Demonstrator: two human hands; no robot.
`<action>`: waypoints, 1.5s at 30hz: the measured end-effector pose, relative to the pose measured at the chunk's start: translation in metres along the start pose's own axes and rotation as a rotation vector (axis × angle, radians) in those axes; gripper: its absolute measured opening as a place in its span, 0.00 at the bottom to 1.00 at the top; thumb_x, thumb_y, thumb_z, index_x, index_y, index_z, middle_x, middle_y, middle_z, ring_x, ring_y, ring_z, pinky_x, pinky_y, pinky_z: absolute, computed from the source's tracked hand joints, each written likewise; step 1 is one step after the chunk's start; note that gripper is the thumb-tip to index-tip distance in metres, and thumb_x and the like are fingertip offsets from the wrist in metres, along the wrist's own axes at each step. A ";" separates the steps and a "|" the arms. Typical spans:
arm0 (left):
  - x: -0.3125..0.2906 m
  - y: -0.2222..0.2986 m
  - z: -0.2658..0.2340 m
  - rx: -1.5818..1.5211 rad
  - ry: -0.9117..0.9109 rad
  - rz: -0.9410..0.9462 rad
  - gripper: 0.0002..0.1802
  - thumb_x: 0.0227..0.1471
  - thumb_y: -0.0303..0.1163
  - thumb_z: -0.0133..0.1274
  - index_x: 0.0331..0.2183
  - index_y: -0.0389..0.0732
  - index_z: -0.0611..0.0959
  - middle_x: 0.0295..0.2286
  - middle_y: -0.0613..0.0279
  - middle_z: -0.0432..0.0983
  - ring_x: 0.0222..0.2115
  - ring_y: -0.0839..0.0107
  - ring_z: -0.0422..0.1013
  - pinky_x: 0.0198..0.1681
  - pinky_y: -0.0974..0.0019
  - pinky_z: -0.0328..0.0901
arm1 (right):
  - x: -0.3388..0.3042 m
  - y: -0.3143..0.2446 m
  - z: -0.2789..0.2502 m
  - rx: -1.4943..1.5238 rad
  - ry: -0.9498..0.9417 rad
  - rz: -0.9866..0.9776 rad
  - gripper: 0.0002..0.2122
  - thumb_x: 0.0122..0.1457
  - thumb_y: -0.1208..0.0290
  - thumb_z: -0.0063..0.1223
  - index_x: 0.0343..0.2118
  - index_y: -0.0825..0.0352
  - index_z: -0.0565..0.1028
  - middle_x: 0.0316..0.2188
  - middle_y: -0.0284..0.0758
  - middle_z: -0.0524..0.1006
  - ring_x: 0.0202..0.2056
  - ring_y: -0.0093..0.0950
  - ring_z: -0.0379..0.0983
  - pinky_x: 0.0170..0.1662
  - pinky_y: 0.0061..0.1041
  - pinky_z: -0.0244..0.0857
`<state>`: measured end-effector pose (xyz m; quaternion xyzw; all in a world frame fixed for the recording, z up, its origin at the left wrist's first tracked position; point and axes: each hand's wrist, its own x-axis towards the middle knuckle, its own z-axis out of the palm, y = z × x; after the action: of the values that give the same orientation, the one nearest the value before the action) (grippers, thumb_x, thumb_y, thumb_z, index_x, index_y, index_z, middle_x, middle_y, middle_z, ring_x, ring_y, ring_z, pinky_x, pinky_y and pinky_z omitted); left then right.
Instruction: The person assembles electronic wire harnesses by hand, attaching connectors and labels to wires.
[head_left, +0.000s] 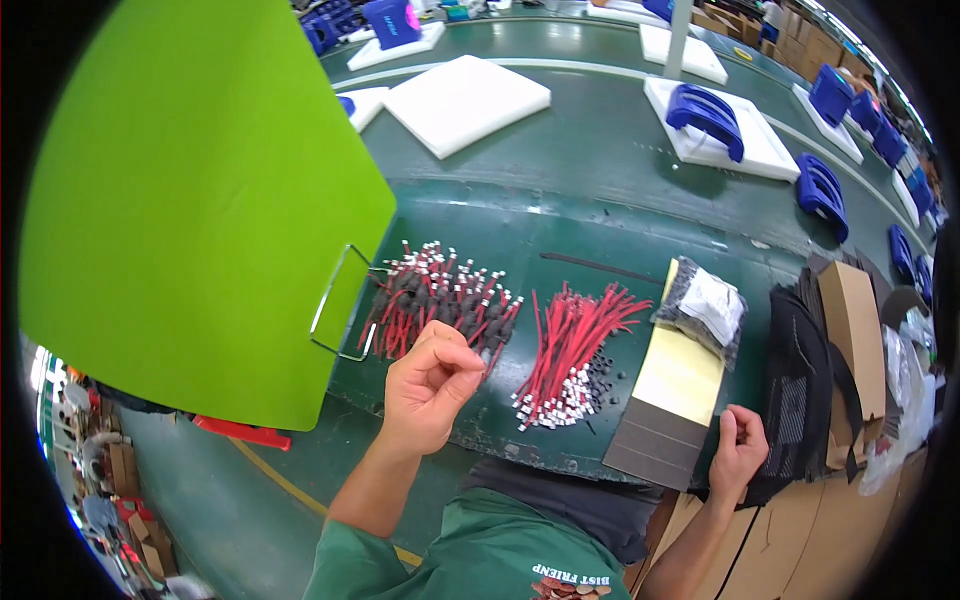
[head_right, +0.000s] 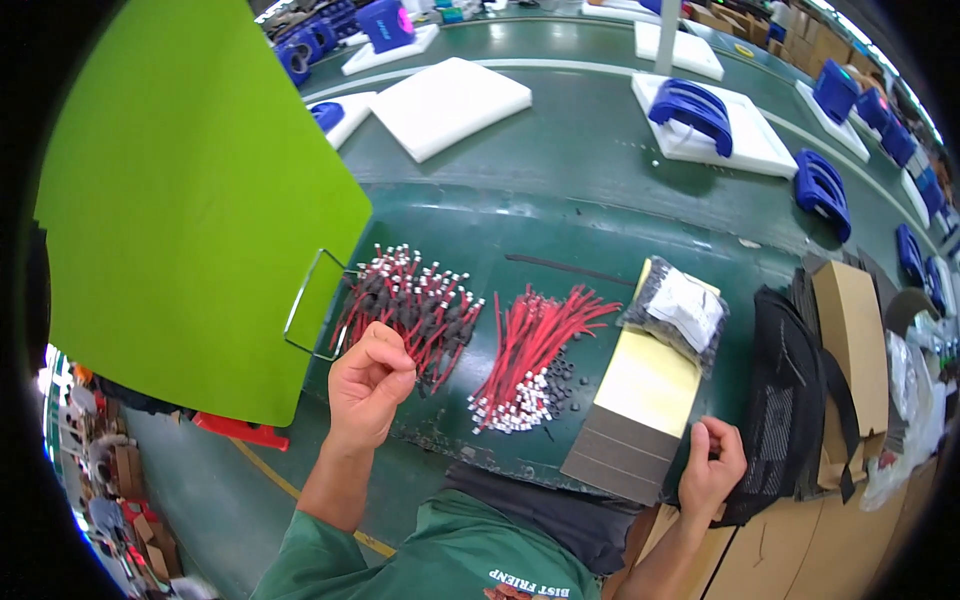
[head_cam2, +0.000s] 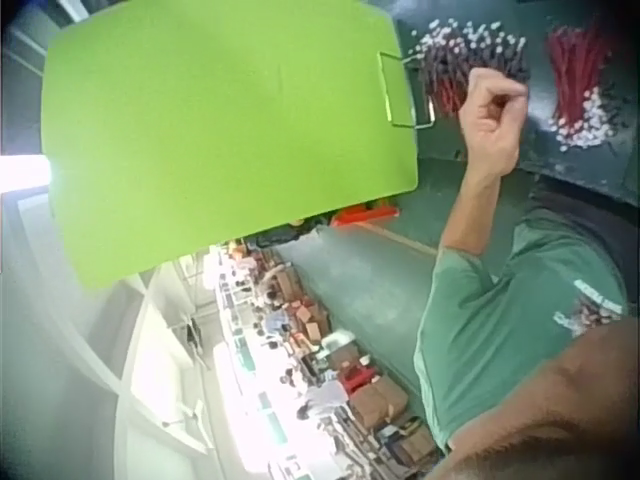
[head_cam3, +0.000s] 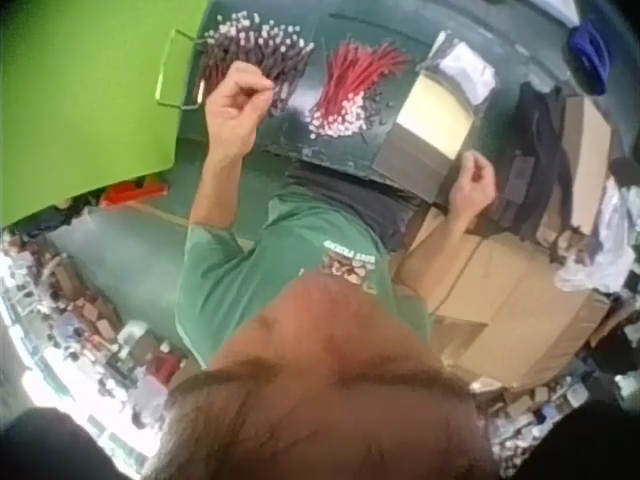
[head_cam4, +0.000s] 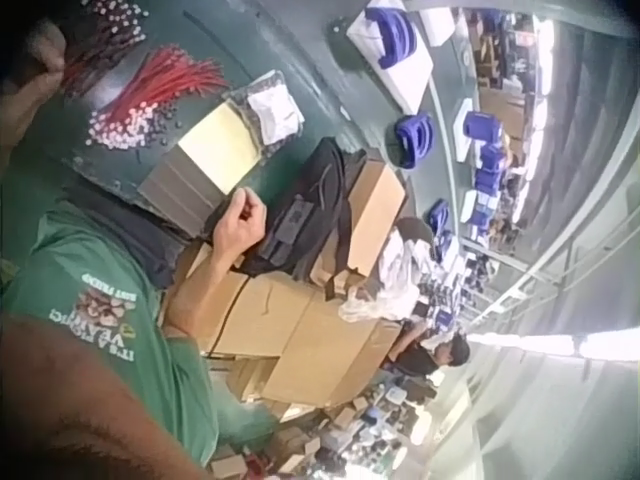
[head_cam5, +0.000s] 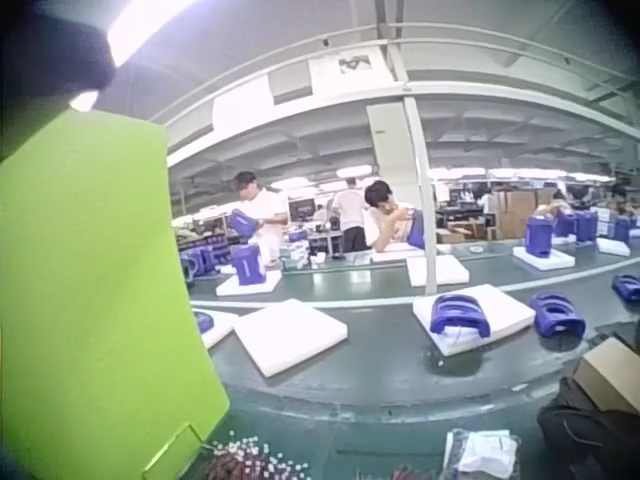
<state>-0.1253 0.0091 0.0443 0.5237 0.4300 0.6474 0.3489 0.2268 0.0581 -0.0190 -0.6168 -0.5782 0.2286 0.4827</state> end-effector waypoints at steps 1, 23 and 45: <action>0.001 -0.002 0.005 -0.012 -0.011 -0.008 0.08 0.45 0.15 0.46 0.30 0.34 0.74 0.29 0.64 0.61 0.24 0.82 0.61 0.24 0.80 0.57 | 0.001 -0.001 0.001 0.003 -0.007 -0.004 0.04 0.51 0.77 0.51 0.27 0.72 0.72 0.21 0.29 0.68 0.22 0.16 0.60 0.26 0.14 0.55; -0.011 -0.022 0.023 -0.482 -0.107 -0.265 0.18 0.29 0.12 0.43 0.31 0.32 0.74 0.28 0.64 0.59 0.24 0.80 0.58 0.26 0.78 0.55 | 0.001 -0.001 -0.003 0.012 -0.003 -0.006 0.06 0.51 0.74 0.52 0.27 0.72 0.72 0.20 0.28 0.67 0.22 0.15 0.59 0.25 0.14 0.54; -0.016 -0.014 0.026 -0.610 -0.144 -0.254 0.15 0.31 0.15 0.46 0.30 0.33 0.71 0.27 0.62 0.59 0.23 0.78 0.57 0.25 0.76 0.56 | 0.001 0.003 -0.002 0.046 -0.007 0.014 0.05 0.52 0.75 0.51 0.27 0.72 0.72 0.21 0.27 0.68 0.22 0.15 0.59 0.26 0.13 0.54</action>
<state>-0.0963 0.0056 0.0273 0.3816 0.2523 0.6591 0.5969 0.2304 0.0588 -0.0209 -0.6088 -0.5701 0.2474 0.4931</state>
